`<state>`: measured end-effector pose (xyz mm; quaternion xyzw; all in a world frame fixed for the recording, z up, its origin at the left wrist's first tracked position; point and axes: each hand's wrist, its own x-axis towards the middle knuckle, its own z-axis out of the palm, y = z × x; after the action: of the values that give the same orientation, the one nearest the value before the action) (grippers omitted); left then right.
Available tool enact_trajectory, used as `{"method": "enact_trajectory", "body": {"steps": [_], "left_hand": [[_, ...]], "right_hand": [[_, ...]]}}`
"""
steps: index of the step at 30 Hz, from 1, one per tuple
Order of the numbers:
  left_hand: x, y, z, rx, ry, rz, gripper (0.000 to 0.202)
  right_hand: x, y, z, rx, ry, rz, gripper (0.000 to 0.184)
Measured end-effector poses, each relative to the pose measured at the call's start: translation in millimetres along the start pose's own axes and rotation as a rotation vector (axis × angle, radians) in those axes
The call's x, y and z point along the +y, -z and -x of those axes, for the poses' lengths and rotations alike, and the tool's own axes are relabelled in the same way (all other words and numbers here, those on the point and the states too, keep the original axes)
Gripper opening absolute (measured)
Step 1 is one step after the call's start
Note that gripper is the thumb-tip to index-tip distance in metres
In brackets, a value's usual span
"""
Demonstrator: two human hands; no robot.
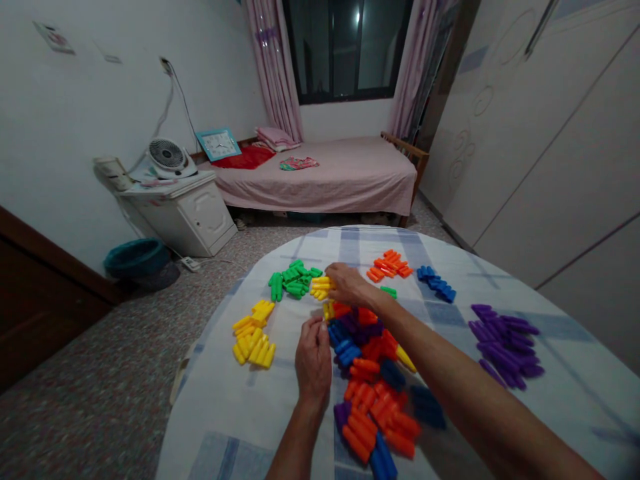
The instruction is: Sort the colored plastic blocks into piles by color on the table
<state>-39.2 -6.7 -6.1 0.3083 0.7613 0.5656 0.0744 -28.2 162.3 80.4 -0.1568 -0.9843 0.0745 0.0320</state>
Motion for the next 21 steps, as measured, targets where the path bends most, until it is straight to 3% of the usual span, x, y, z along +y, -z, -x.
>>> {"method": "enact_trajectory", "body": {"steps": [4, 8, 16, 18, 21], "left_hand": [[-3.8, -0.7, -1.0, 0.002, 0.001, 0.017, 0.031], [-4.3, -1.1, -1.2, 0.058, 0.026, 0.044, 0.030], [-7.5, -1.6, -1.4, 0.133, 0.023, 0.063, 0.032], [-9.1, -2.1, -2.2, 0.161, 0.015, 0.049, 0.033], [-10.6, -2.8, -3.2, 0.150, -0.016, 0.023, 0.035]], "right_hand": [[-24.1, -24.6, -11.2, -0.075, 0.080, 0.002, 0.026], [-23.0, -44.0, -9.0, -0.014, 0.049, 0.012, 0.030], [-21.7, -30.9, 13.7, -0.116, -0.027, 0.001, 0.052], [-23.9, -29.5, 22.7, -0.078, -0.042, -0.039, 0.042], [-20.8, -31.1, 36.8, 0.083, -0.058, -0.120, 0.030]]}}
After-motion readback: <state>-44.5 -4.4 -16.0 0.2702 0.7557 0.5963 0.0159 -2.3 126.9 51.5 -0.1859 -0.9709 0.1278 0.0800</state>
